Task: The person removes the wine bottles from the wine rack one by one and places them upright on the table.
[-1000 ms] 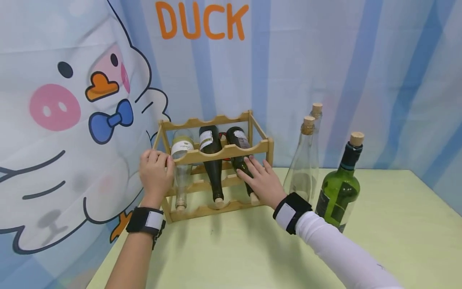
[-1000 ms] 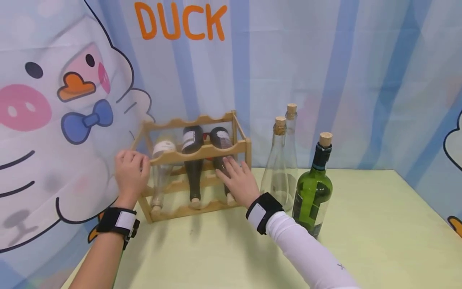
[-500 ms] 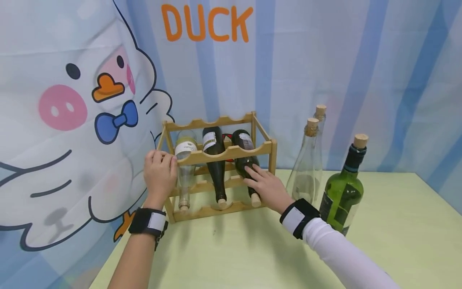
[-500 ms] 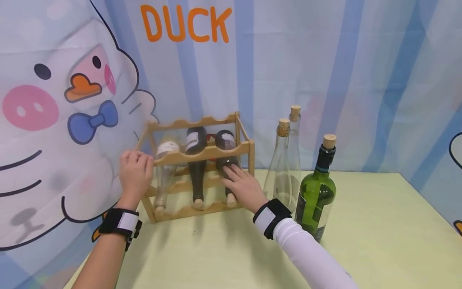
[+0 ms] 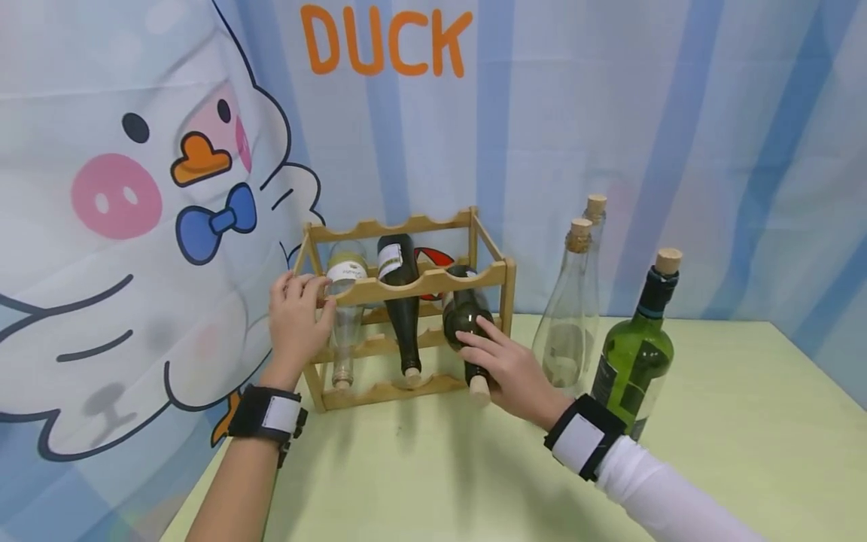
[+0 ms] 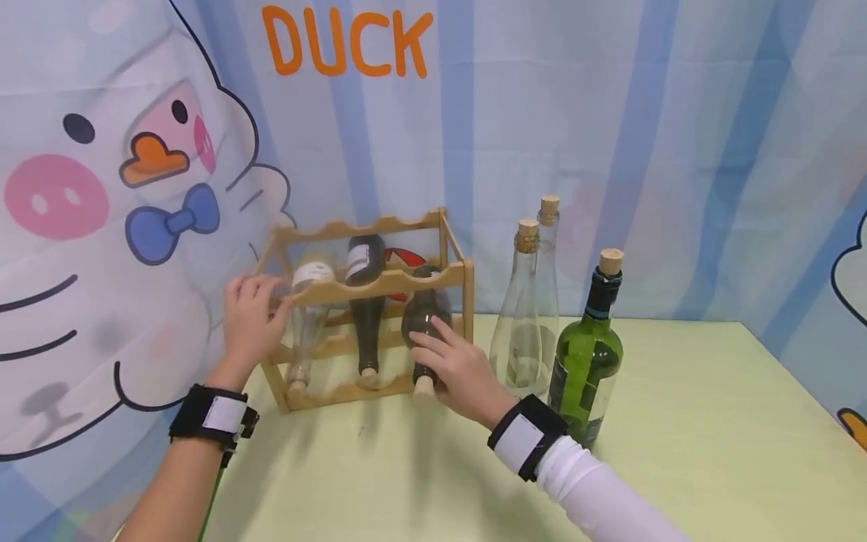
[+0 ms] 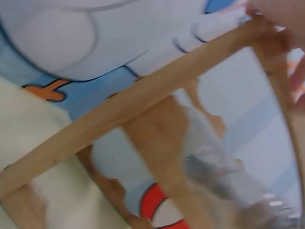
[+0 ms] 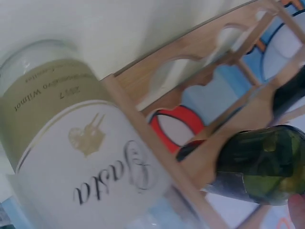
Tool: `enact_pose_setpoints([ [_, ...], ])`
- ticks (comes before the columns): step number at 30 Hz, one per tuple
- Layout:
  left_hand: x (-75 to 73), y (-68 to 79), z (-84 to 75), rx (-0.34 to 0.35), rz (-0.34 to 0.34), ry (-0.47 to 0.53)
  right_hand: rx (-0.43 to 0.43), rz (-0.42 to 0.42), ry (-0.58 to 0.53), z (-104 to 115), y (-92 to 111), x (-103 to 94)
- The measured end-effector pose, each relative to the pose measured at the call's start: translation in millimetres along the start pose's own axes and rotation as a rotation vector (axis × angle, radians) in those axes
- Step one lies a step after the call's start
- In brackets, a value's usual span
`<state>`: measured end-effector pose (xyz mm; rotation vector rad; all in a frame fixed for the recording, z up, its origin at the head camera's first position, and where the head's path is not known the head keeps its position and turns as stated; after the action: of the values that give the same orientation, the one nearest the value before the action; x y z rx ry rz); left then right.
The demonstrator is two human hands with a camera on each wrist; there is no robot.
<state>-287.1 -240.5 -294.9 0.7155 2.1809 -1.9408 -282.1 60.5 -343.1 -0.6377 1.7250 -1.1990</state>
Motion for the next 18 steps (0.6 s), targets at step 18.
enact_pose_setpoints([
  [18, 29.6, 70.7, -156.3, 0.394, -0.235, 0.563, 0.072, -0.25, -0.163, 73.6, -25.1, -77.3],
])
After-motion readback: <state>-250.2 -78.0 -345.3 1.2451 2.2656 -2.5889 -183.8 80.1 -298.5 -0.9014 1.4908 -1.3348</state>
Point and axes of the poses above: each hand's wrist, its own y-axis away from the middle knuckle, its own x-axis out of the palm, z = x × y, the point moved 1 cm from there along -y, towards the middle knuckle, and after that the axes turned 15 degrees about -z, right-handed, at the moved point
